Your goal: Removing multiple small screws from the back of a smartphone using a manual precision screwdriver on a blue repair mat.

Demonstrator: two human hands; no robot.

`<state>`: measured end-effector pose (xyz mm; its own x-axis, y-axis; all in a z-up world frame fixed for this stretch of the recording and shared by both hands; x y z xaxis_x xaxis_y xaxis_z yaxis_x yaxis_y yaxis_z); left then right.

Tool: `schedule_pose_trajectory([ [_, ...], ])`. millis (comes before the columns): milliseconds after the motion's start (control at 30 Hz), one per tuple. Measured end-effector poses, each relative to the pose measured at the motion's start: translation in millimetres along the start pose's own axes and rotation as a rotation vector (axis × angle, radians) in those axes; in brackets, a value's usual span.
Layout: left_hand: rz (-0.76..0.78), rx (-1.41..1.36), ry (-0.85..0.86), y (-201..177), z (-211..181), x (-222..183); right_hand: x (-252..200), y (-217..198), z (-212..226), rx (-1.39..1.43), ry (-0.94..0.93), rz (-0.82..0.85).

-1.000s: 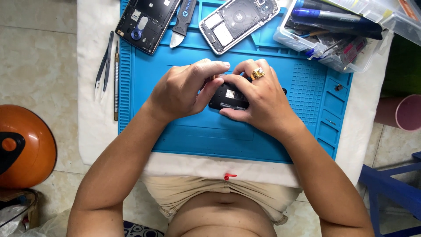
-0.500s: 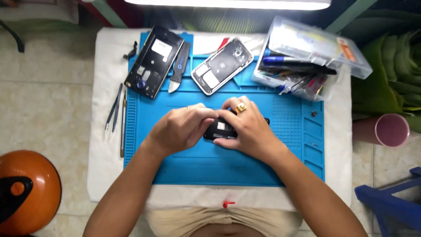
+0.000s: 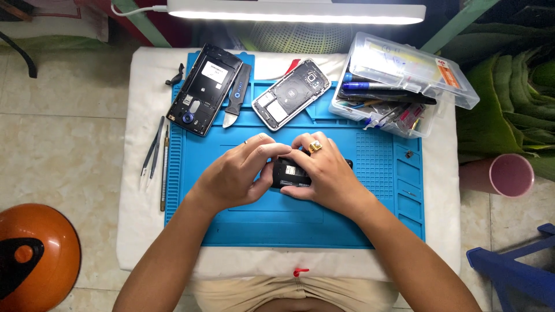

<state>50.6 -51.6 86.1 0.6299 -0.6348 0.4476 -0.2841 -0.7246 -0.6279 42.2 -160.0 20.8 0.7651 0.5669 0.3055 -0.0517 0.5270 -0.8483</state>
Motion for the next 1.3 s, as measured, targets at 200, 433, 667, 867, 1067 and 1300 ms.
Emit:
schedule_pose_trajectory([
  [200, -0.017, 0.121, 0.022, 3.6, 2.1, -3.8, -0.4, 2.2, -2.6, -0.004, 0.004, -0.001],
  [433, -0.003, 0.045, 0.012, 2.2, -4.4, 2.8, -2.2, 4.4, -4.9, 0.008, 0.004, -0.010],
  [667, 0.006, 0.040, 0.015, 1.2, -8.3, 3.8, -3.1, 5.7, -5.6, -0.005, -0.004, -0.008],
  [867, 0.003, 0.058, 0.013, 5.0, -2.5, 1.8, -1.4, 3.5, -3.3, -0.005, 0.001, 0.000],
  [1067, 0.006, 0.057, 0.026, 3.4, -3.9, 3.6, -3.2, 6.0, -5.3, -0.002, 0.000, 0.005],
  [1300, 0.018, 0.052, 0.008, 7.3, 0.0, 1.1, -2.4, 4.7, -3.6, -0.010, 0.005, 0.001],
])
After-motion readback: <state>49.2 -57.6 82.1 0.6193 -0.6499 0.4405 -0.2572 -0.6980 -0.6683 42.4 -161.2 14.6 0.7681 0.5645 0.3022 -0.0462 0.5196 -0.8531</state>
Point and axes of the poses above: each hand's wrist, its own x-axis towards the middle knuckle, its own y-axis out of the palm, z = x × y, the point moved 10 cm from there along x, towards the middle knuckle, and after that the axes turned 7 degrees about -y, right-handed, at the moved point
